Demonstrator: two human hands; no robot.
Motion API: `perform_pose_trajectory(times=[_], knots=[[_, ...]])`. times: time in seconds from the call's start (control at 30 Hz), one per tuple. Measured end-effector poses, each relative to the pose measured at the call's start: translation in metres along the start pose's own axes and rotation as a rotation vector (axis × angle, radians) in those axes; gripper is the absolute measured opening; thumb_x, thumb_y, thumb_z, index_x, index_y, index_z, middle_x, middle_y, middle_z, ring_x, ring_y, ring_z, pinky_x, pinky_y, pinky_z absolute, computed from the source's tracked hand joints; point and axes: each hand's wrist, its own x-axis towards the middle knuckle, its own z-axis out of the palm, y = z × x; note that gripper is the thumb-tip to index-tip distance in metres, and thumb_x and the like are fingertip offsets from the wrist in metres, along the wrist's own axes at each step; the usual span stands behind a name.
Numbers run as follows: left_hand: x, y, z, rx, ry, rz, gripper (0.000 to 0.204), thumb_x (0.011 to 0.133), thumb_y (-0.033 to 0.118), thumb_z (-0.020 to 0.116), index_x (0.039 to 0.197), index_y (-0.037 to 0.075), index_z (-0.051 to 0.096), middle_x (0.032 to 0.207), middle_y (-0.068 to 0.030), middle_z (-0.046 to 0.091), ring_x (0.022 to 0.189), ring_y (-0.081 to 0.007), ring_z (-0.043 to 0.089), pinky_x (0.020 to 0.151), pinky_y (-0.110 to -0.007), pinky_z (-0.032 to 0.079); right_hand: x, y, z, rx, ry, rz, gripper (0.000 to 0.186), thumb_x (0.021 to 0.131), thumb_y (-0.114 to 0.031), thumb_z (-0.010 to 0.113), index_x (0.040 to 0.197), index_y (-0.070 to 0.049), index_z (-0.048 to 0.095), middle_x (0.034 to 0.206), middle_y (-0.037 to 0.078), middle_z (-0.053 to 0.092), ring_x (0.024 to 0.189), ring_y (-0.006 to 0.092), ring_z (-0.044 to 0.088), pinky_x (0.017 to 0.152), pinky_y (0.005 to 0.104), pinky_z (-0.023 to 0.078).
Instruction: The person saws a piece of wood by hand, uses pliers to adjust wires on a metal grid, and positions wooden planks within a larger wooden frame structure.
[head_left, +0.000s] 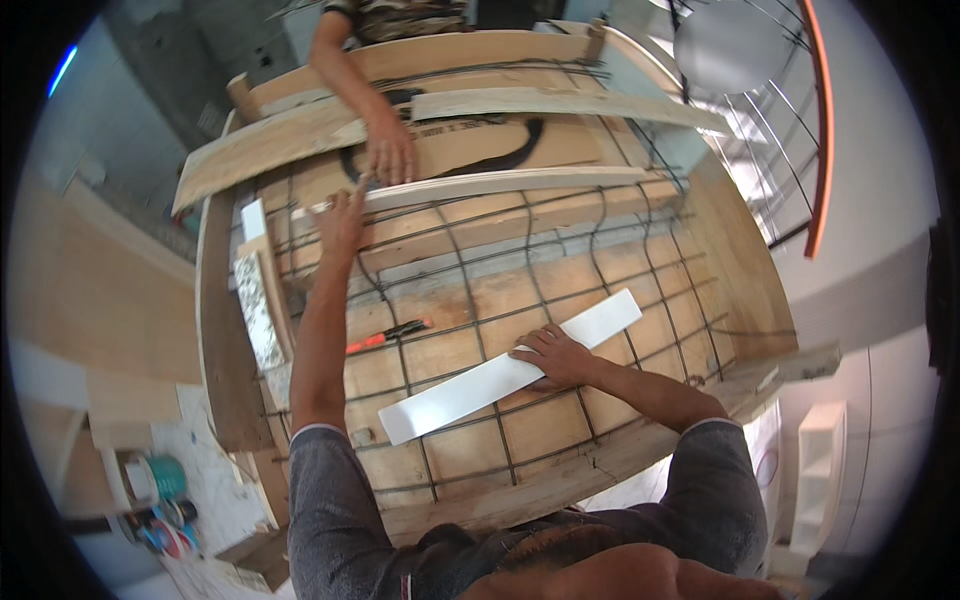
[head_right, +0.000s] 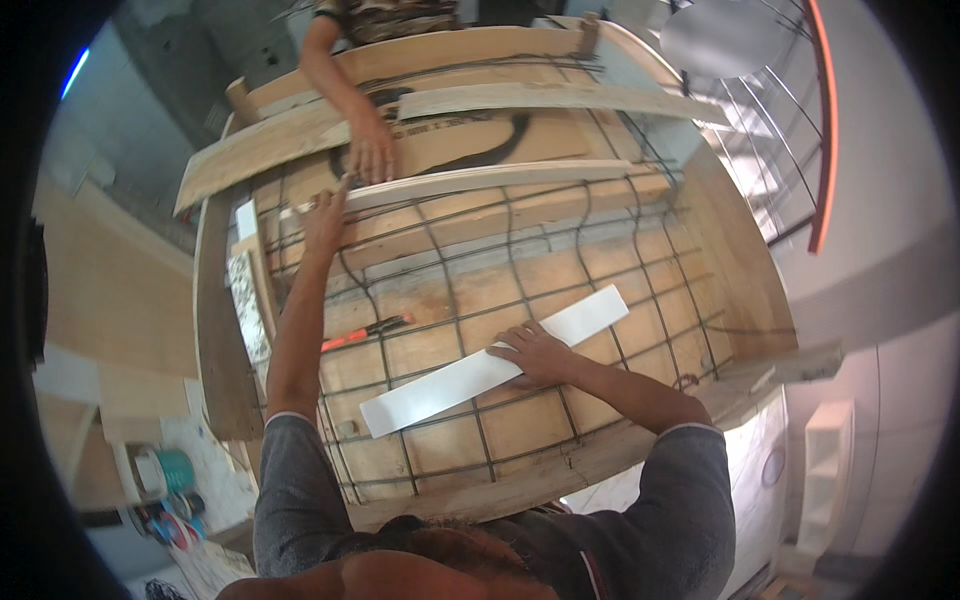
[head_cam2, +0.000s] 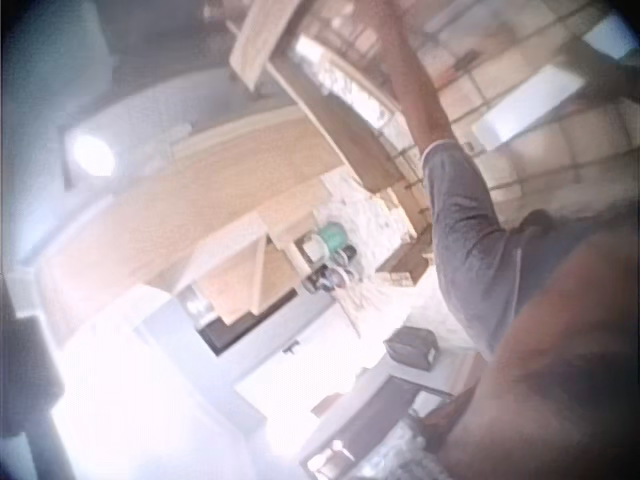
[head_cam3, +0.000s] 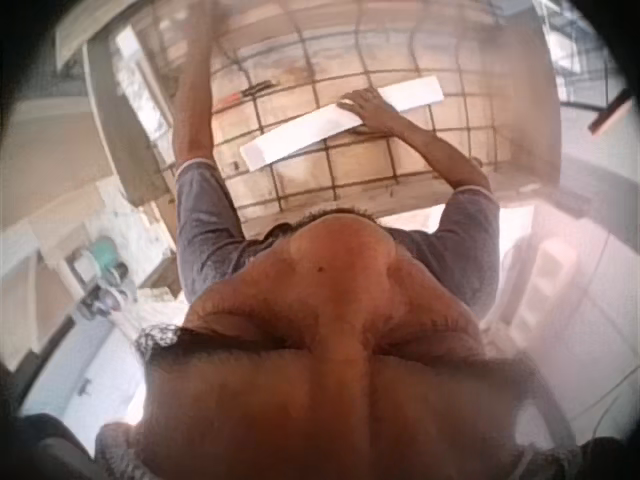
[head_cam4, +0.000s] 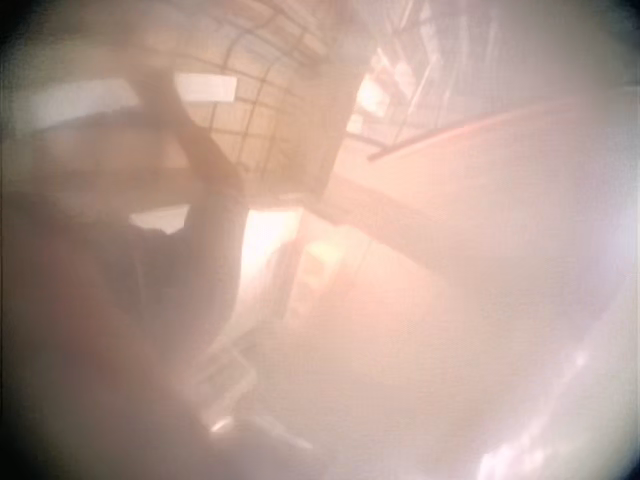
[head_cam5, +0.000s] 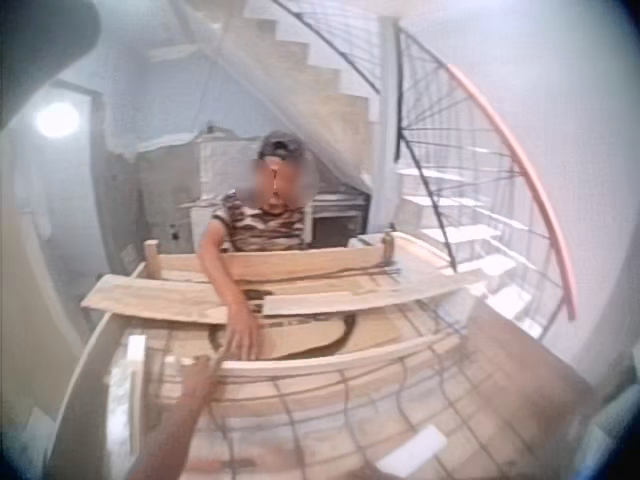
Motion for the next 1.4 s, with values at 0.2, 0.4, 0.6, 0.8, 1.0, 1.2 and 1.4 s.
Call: perform_pose_trajectory(times=[0.2,0.4,0.6,0.8,1.0,1.2,1.4], knots=[[-0.005,-0.004,-0.011,-0.027,-0.019,-0.042,0.065,0.087,0.009,0.051,0.144,0.035,0.033,0.106,-0.0043,0.052,0.108,-0.0269,0.051,0.093,-0.079,0.021,-0.002,-0.003,0.002,0.018,0.093,-0.066,0.072,0.075,-0.045,0.070,0.134,-0.013,0.043,0.127,0.012,0.047,0.118,0.0289,0.044,0.098,0.0478,0.034],[-0.002,0.002,-0.027,-0.048,-0.087,-0.046,0.066,0.087,0.005,0.050,0.144,0.033,0.033,0.110,-0.0048,0.052,0.112,-0.0279,0.049,0.093,-0.080,0.020,-0.001,-0.005,-0.003,0.048,0.089,-0.069,0.074,0.072,-0.039,0.075,0.133,-0.013,0.043,0.127,0.012,0.047,0.120,0.0283,0.044,0.098,0.0475,0.034],[-0.005,0.007,-0.029,-0.055,-0.131,-0.082,0.067,0.087,0.002,0.048,0.144,0.034,0.033,0.113,-0.0058,0.052,0.113,-0.0292,0.048,0.093,-0.079,0.021,-0.003,-0.003,-0.001,0.074,0.082,-0.055,0.073,0.072,-0.038,0.075,0.133,-0.013,0.044,0.127,0.012,0.048,0.120,0.0278,0.043,0.099,0.0471,0.033],[-0.006,0.006,-0.028,-0.084,-0.105,-0.118,0.068,0.086,0.002,0.050,0.144,0.034,0.033,0.114,-0.0062,0.052,0.115,-0.0308,0.048,0.091,-0.077,0.023,-0.005,-0.001,-0.002,0.067,0.103,-0.072,0.071,0.073,-0.038,0.073,0.133,-0.013,0.044,0.126,0.012,0.048,0.120,0.0277,0.044,0.098,0.0462,0.033],[-0.003,-0.005,-0.028,-0.133,-0.070,-0.126,0.065,0.089,0.006,0.050,0.144,0.034,0.034,0.113,-0.0058,0.053,0.114,-0.0317,0.048,0.090,-0.076,0.023,-0.005,-0.001,-0.002,0.087,0.096,-0.066,0.069,0.075,-0.038,0.072,0.133,-0.013,0.043,0.127,0.013,0.047,0.120,0.0278,0.043,0.099,0.0454,0.033],[-0.001,0.001,-0.029,-0.047,-0.131,-0.114,0.065,0.088,0.005,0.051,0.143,0.035,0.035,0.112,-0.0064,0.054,0.115,-0.0328,0.048,0.092,-0.078,0.021,-0.006,0.002,0.003,0.077,0.115,-0.084,0.068,0.077,-0.040,0.071,0.133,-0.013,0.043,0.127,0.013,0.047,0.120,0.0286,0.044,0.098,0.0460,0.033],[0.005,-0.004,-0.025,-0.040,-0.151,-0.094,0.060,0.089,0.006,0.050,0.141,0.034,0.039,0.115,-0.0055,0.054,0.114,-0.0332,0.049,0.091,-0.078,0.022,-0.005,0.001,0.001,0.060,0.106,-0.081,0.068,0.076,-0.039,0.071,0.133,-0.012,0.044,0.127,0.014,0.047,0.120,0.0289,0.044,0.099,0.0459,0.033]])
